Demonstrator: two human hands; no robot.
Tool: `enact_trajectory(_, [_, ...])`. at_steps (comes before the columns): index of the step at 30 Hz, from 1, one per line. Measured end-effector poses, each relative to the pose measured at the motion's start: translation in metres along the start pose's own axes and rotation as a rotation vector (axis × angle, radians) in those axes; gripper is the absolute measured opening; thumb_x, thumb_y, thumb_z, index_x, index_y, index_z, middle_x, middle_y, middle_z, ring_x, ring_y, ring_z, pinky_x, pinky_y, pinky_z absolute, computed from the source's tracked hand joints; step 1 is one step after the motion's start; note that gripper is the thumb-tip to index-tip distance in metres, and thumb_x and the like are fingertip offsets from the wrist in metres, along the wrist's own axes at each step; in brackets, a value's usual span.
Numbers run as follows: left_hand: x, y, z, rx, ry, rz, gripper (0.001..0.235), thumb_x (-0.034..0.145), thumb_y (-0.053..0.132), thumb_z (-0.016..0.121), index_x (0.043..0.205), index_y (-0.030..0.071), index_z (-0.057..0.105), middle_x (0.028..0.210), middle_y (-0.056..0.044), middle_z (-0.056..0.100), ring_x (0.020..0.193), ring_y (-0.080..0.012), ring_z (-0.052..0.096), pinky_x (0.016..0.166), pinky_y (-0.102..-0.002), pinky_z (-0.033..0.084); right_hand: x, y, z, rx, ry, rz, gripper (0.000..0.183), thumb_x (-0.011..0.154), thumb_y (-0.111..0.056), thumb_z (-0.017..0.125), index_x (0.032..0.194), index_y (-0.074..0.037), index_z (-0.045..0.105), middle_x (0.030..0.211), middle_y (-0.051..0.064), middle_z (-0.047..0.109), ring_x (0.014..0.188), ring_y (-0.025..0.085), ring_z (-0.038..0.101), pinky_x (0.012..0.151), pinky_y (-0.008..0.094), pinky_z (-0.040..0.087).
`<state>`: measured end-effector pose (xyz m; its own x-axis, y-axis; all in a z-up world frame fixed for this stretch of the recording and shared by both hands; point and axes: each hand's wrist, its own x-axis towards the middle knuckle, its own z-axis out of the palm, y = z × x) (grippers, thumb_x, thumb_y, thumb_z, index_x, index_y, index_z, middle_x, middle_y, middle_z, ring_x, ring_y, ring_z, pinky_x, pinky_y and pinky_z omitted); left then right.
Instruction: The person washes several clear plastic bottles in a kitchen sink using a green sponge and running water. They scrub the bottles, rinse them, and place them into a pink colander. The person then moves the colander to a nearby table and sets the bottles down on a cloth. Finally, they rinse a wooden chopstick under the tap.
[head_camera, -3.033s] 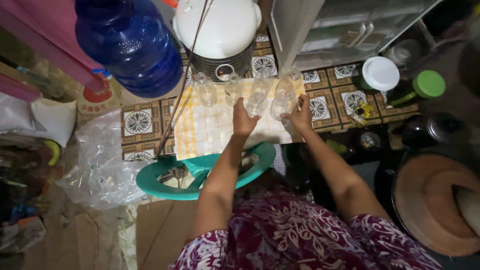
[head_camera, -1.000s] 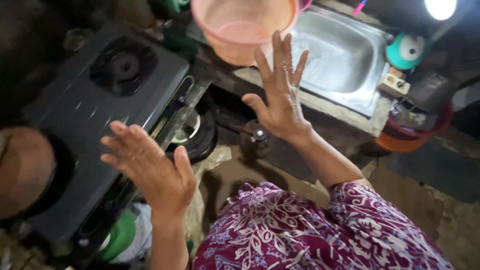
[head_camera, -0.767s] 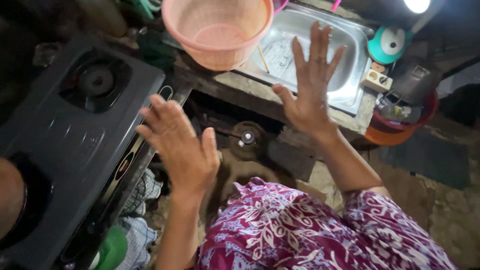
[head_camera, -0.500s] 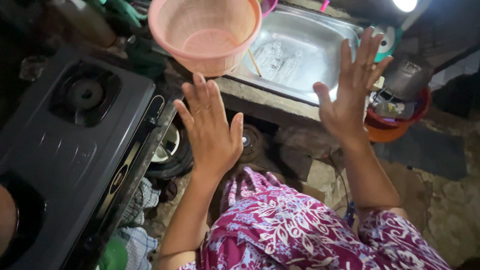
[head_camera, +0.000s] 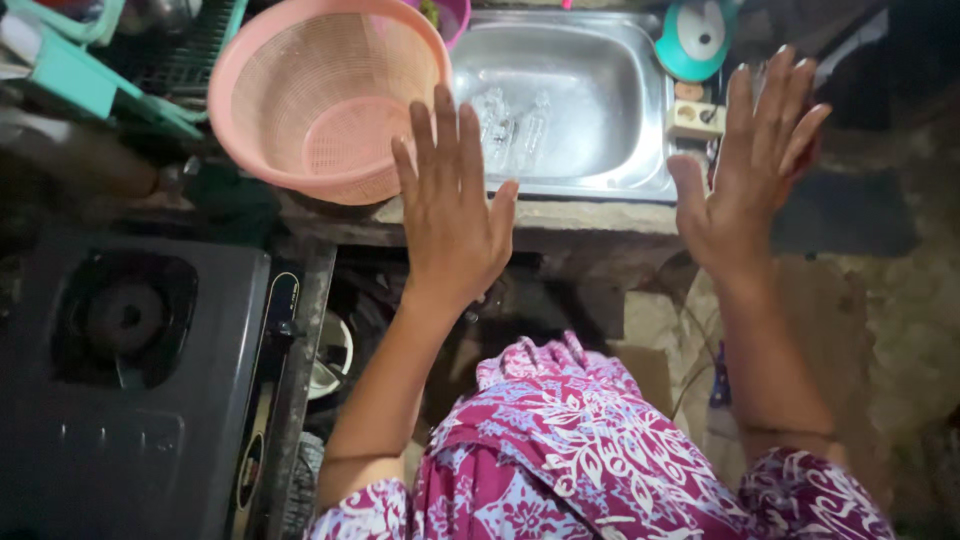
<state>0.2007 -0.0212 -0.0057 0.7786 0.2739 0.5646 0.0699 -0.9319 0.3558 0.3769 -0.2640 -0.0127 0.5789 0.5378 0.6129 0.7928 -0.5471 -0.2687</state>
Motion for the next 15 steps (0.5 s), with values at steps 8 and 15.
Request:
enact_trajectory(8, [0.074,-0.002,0.047,-0.010,-0.012,0.109,0.080,0.109,0.031,0.060,0.166,-0.002,0.013,0.174,-0.022,0.008,0.164,-0.0407,0.005,0.134,-0.059,0.007,0.038,0.033,0.027,0.032,0.001,0.012,0.076,0.117,-0.031,0.068,0.174,-0.013,0.021,0.175,0.017,0.007,0.163,0.035,-0.001,0.132,0.056,-0.003])
enact_trajectory(15, [0.150,0.005,0.119,0.035,0.016,0.074,0.079,0.110,0.030,0.060,0.166,-0.002,0.014,0.174,-0.022,0.008,0.163,-0.0403,0.005,0.134,-0.059,0.008,0.104,0.099,0.063,0.074,-0.059,-0.074,0.073,0.120,-0.032,0.062,0.173,-0.011,0.017,0.179,0.018,0.003,0.162,0.038,-0.003,0.132,0.058,-0.001])
